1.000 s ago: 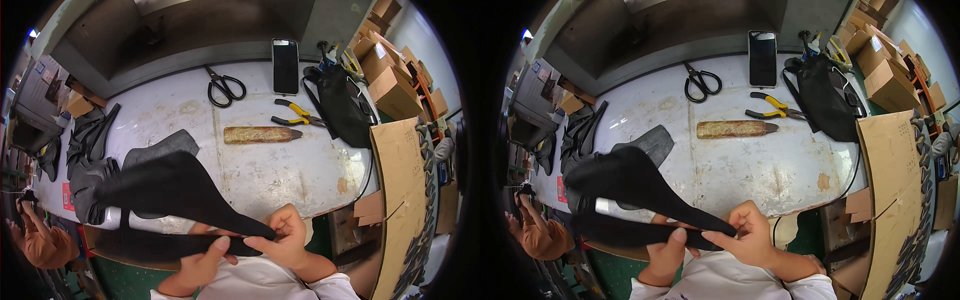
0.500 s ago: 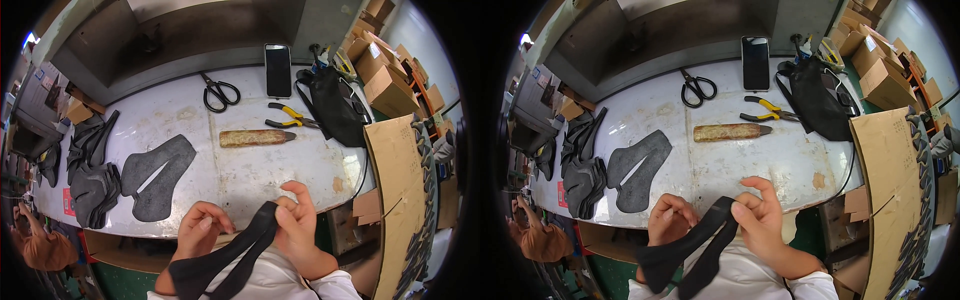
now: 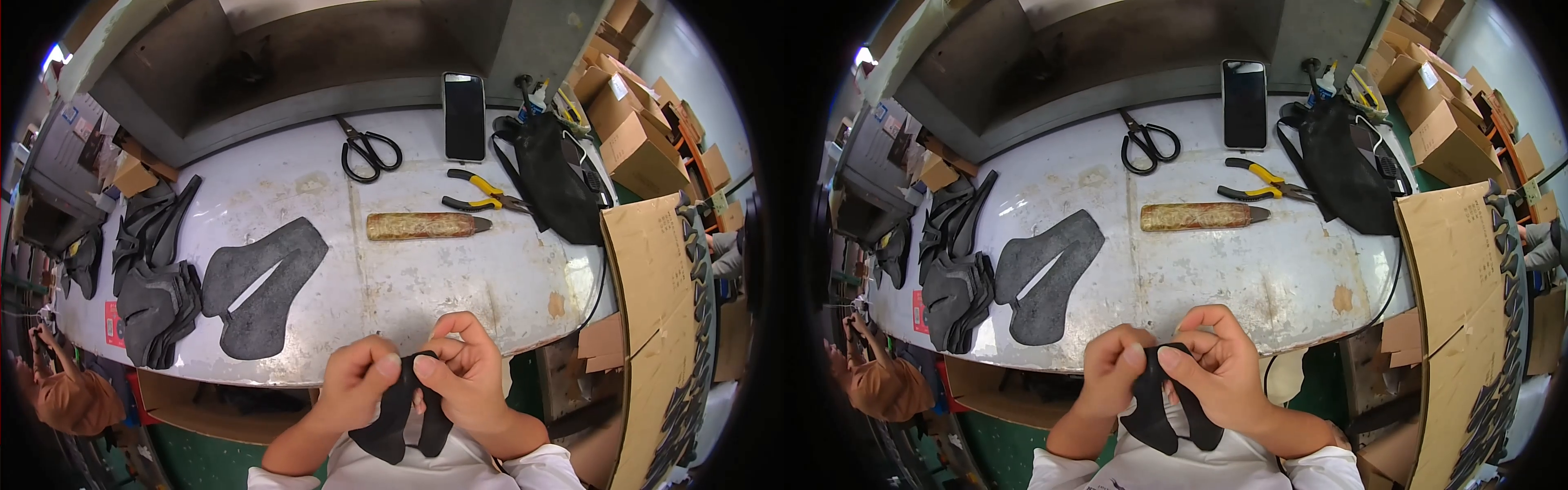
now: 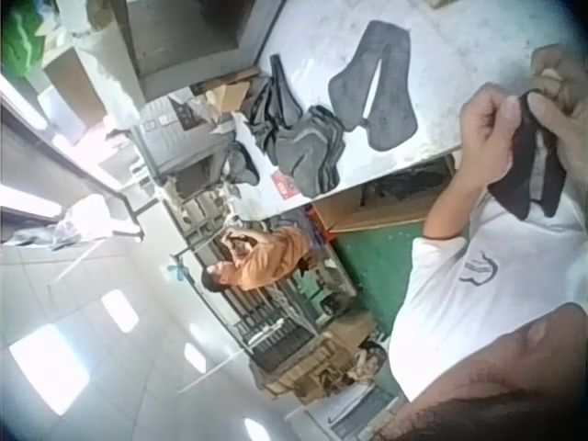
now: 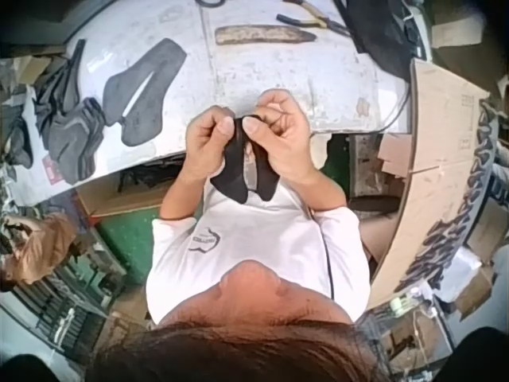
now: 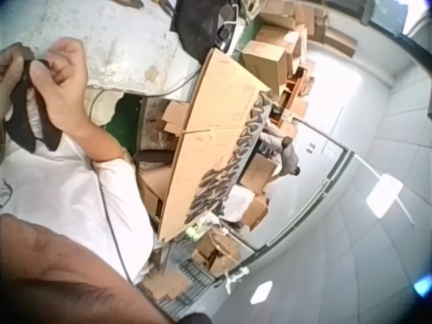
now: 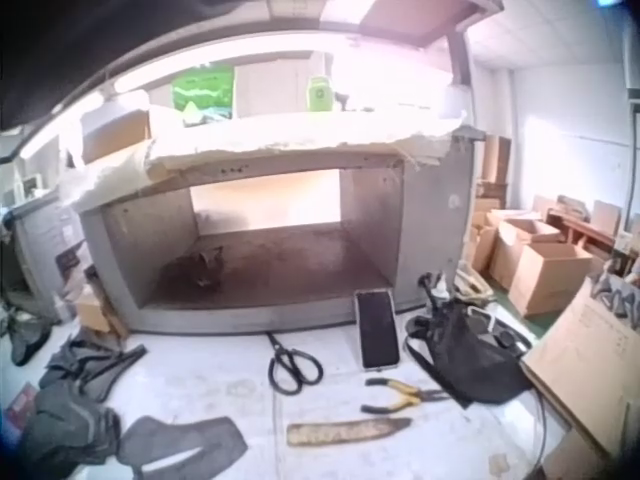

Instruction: Fitting foam covers onto plastic bicycle saddle bases during a manufacturing process.

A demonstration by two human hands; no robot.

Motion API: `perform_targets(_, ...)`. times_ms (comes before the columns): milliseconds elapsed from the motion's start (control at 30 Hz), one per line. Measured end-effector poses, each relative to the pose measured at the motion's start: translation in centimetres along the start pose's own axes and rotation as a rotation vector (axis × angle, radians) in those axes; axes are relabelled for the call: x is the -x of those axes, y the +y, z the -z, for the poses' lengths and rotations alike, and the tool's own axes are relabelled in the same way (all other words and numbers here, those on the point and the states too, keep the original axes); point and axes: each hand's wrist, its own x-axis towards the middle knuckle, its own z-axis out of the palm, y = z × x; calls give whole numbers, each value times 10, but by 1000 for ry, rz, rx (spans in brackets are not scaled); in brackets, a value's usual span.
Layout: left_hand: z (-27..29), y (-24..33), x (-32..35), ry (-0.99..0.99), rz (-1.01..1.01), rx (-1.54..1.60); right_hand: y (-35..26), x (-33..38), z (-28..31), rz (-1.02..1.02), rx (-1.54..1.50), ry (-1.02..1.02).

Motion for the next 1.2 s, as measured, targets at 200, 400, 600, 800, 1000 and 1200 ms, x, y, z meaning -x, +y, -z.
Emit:
perform_targets(200, 4, -8, -3, 38, -32, -117, 8, -4, -2, 169, 278, 59)
perform_targets(400, -5, 4, -8, 147, 0, -122, 18, -17, 16, 224, 284, 46)
perform_targets(600, 6, 3, -11, 100, 131, -182, -8, -16, 17, 428, 996, -138)
perform_targets(800, -4, 13, -17, 2, 206, -69, 10, -16, 27, -12, 118, -102)
perform_targets(1000, -12, 32, -28, 16, 276, -59, 14, -28, 50, 112, 388, -47)
perform_targets(1200, -40, 117, -61, 166, -514, -801, 2, -7, 91, 385, 785, 280)
